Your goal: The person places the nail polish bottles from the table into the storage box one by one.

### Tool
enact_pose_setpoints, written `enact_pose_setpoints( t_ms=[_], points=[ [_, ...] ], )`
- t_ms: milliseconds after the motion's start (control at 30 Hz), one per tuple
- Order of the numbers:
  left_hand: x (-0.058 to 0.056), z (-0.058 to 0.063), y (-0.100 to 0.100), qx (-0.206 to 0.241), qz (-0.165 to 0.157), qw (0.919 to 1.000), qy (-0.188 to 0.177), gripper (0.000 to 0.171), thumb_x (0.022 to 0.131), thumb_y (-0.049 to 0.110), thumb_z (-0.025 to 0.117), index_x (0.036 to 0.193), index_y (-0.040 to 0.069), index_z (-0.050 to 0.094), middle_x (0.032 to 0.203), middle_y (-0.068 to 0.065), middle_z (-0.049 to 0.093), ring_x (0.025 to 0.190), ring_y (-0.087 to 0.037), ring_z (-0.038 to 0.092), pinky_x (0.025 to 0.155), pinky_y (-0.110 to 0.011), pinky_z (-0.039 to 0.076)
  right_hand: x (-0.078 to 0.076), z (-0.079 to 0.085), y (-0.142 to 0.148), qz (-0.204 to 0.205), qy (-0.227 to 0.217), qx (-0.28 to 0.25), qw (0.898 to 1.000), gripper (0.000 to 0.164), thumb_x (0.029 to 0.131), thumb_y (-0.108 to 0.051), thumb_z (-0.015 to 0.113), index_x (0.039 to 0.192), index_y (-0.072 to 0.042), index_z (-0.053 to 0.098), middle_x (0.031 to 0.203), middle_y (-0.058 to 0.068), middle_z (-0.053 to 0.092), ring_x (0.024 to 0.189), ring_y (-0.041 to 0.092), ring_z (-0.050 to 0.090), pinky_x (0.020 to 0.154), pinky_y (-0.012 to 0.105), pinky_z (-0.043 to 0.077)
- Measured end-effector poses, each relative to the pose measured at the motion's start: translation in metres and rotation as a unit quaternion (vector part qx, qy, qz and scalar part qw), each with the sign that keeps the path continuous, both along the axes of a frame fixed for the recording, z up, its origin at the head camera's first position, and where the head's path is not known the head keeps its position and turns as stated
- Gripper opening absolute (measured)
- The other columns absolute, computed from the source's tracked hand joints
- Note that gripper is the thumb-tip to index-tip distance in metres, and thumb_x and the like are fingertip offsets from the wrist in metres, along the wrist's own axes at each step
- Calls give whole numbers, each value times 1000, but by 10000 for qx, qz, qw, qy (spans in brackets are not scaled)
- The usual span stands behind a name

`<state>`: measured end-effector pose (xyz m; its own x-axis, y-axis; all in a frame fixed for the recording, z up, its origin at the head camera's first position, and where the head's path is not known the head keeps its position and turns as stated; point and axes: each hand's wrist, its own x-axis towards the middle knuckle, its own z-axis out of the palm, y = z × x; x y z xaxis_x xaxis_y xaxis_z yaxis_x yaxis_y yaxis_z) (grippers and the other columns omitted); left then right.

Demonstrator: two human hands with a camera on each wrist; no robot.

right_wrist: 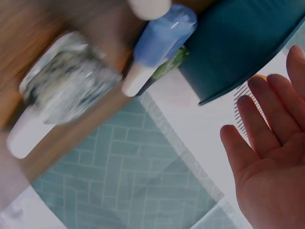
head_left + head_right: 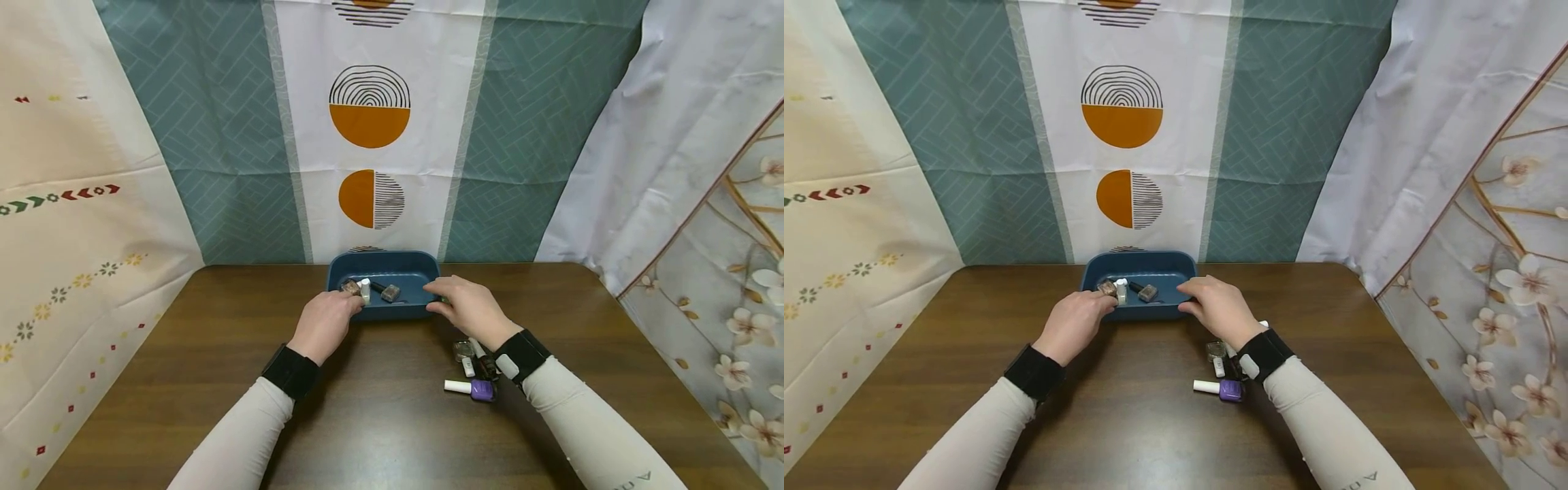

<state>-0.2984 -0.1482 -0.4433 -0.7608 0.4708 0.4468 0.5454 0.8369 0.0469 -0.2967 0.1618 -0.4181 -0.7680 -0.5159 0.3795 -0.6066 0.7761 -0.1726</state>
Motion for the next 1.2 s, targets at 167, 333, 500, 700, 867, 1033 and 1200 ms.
enact_pose_setpoints(
  t_ms=[167, 333, 500, 700, 867, 1033, 1200],
  points=[
    [2, 2, -2, -3, 77, 9999, -71, 15, 99, 6, 82, 112, 14, 86, 101, -4, 82, 84, -23, 74, 81, -42, 63, 4, 3, 14, -131, 13, 83, 9999, 55, 101, -28, 83, 149, -6, 68, 149, 16, 68, 141, 35, 62, 107, 54, 57],
    [3, 2, -2, 22, 75, 9999, -66, 16, 98, 6, 83, 112, 14, 86, 100, -4, 82, 83, -23, 73, 80, -42, 63, 8, 1, 32, -265, -7, 219, 9994, 60, 101, -30, 83, 153, -5, 65, 154, 17, 64, 144, 37, 59, 113, 56, 52],
    [2, -1, -3, -35, 74, 9999, -81, 14, 98, 7, 84, 111, 14, 86, 97, -3, 81, 82, -22, 72, 79, -42, 63, 14, -4, 50, -413, -69, 315, 9986, 61, 101, -30, 84, 152, -3, 65, 153, 18, 64, 144, 38, 58, 118, 56, 47],
    [2, -3, -2, -25, -36, 9999, -118, 13, 99, 7, 83, 110, 14, 86, 97, -3, 80, 83, -23, 73, 80, -43, 63, 21, -11, 70, -599, -72, 384, 9974, 59, 101, -29, 84, 151, -2, 65, 151, 19, 66, 142, 40, 60, 113, 58, 51],
    [3, -5, -3, -46, -19, 9999, -147, 14, 98, 6, 83, 110, 14, 86, 98, -3, 81, 84, -24, 73, 81, -43, 64, 26, -12, 84, -656, -73, 429, 9969, 57, 102, -28, 82, 150, -1, 66, 148, 21, 67, 139, 42, 62, 112, 60, 51],
    [2, -4, -3, -83, -35, 9999, -67, 14, 98, 7, 83, 111, 14, 86, 99, -4, 81, 84, -24, 74, 81, -44, 64, 29, -11, 100, -795, -71, 488, 9956, 56, 101, -26, 83, 149, 0, 67, 145, 22, 69, 134, 42, 65, 104, 60, 56],
    [1, -1, -2, -110, -114, 9999, -5, 14, 98, 7, 83, 110, 13, 86, 99, -4, 81, 85, -24, 74, 81, -44, 64, 32, -10, 114, -827, -171, 603, 9946, 57, 100, -25, 85, 147, -1, 68, 143, 22, 70, 131, 42, 67, 101, 60, 57]
  ],
)
